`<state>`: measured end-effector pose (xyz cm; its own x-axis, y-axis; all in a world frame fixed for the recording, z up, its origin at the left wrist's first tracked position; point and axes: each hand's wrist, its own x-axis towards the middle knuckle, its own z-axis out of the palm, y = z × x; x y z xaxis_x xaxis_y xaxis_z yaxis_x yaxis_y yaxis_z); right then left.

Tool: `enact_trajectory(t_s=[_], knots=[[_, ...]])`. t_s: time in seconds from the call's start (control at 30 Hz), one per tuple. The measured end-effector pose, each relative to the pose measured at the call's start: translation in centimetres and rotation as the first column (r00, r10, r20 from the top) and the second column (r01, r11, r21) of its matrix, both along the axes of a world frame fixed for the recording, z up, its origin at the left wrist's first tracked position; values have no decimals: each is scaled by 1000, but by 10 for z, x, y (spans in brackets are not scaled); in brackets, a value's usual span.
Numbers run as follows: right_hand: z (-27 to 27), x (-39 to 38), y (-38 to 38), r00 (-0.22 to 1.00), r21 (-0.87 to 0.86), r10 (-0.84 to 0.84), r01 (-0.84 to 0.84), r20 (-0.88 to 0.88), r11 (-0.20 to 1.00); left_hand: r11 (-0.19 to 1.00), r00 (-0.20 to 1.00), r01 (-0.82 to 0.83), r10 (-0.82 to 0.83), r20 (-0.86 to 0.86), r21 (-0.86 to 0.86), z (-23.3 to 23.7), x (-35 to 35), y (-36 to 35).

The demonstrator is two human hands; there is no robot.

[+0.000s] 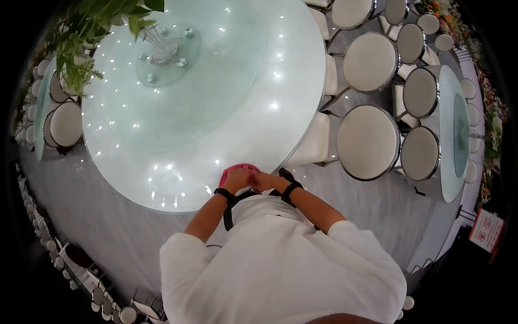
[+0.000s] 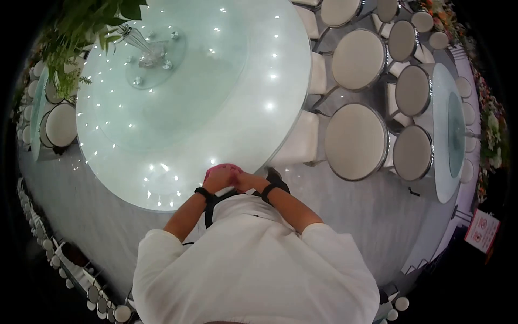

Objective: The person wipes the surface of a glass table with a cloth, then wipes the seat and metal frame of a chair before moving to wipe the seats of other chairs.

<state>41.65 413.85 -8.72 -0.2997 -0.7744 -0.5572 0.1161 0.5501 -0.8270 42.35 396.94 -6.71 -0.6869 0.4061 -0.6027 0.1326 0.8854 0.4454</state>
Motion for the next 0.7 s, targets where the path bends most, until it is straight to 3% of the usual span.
enact_trajectory(t_s=[0.07, 0.13, 0.17, 0.2, 0.27, 0.33, 0.37, 0.4, 0.43, 0.47, 0.5, 0.53, 0.57, 0.6, 0.63, 0.7], knots=[[-5, 2, 5, 991, 10, -83, 84, -104, 996, 996, 996, 89, -89, -23, -19, -17, -7, 8], [25, -19, 16, 990, 25, -142, 141, 25, 990, 990, 995, -99, 95, -39, -99, -22, -21, 28], [36, -31, 21, 973, 74, -190, 182, 131, 981, 989, 993, -95, 87, -78, -113, -3, -30, 34], [31, -46, 33, 954, 88, -264, 253, 145, 963, 973, 999, 32, -32, 7, -231, 10, -52, 45], [12, -50, 44, 960, -47, -272, 276, 68, 960, 974, 981, -154, 172, 95, -167, 29, -72, 56], [7, -71, 67, 929, -3, -347, 350, 130, 937, 981, 965, -128, 90, -247, -143, -13, -82, 67], [-1, -81, 77, 898, 9, -361, 371, 249, 929, 992, 953, -120, 104, -283, -38, -28, -93, 69], [-4, -107, 100, 884, 12, -396, 406, 247, 914, 968, 909, -248, 249, -335, 47, 3, -128, 100], [-5, -113, 107, 862, -29, -422, 447, 280, 894, 971, 894, -238, 223, -389, 10, -2, -129, 103], [-7, -121, 114, 842, -70, -441, 483, 310, 873, 950, 846, -302, 307, -436, 82, 9, -146, 118], [-7, -136, 125, 845, -68, -442, 481, 300, 874, 955, 780, -250, 298, -550, 162, -3, -179, 132], [-10, -147, 130, 825, -64, -501, 533, 261, 844, 938, 811, -297, 346, -472, 177, 0, -181, 135], [-13, -165, 140, 802, -58, -559, 581, 211, 812, 949, 754, -240, 315, -576, 205, 0, -201, 143], [-21, -188, 159, 773, -139, -633, 622, -51, 771, 951, 681, -191, 307, -664, 243, -6, -225, 158], [-20, -194, 159, 749, -143, -648, 632, -141, 762, 951, 682, -192, 307, -664, 243, -9, -236, 159], [-11, -213, 174, 733, -130, -633, 622, -251, 772, 914, 738, -295, 403, -541, 278, -11, -253, 165]])
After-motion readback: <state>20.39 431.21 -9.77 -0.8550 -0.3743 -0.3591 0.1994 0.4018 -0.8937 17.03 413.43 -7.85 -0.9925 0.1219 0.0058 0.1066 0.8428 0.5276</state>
